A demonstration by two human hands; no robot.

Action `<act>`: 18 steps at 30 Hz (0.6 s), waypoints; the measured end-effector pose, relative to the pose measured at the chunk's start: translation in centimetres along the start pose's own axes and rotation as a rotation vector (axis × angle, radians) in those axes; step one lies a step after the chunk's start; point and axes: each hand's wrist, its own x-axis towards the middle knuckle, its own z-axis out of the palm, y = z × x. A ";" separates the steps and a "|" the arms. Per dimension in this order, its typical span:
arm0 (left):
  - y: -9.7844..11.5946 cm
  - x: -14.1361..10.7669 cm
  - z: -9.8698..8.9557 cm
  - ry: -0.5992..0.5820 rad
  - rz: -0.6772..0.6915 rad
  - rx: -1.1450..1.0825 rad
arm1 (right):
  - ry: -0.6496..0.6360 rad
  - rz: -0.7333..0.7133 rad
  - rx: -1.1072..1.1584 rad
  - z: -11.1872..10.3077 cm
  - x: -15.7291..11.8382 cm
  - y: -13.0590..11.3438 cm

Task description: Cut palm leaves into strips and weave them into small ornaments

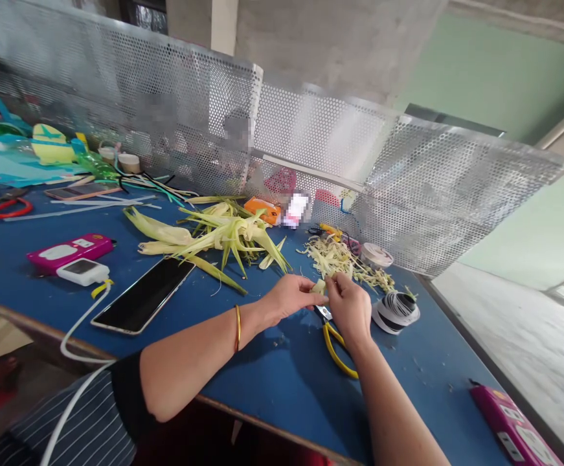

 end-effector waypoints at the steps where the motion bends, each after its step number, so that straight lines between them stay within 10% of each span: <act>1: -0.2 0.0 0.0 0.005 0.014 0.026 | -0.011 0.004 0.008 0.0 0.0 0.0; 18: 0.8 0.7 -1.4 0.238 -0.041 -0.012 | -0.405 -0.017 0.811 -3.8 1.6 2.0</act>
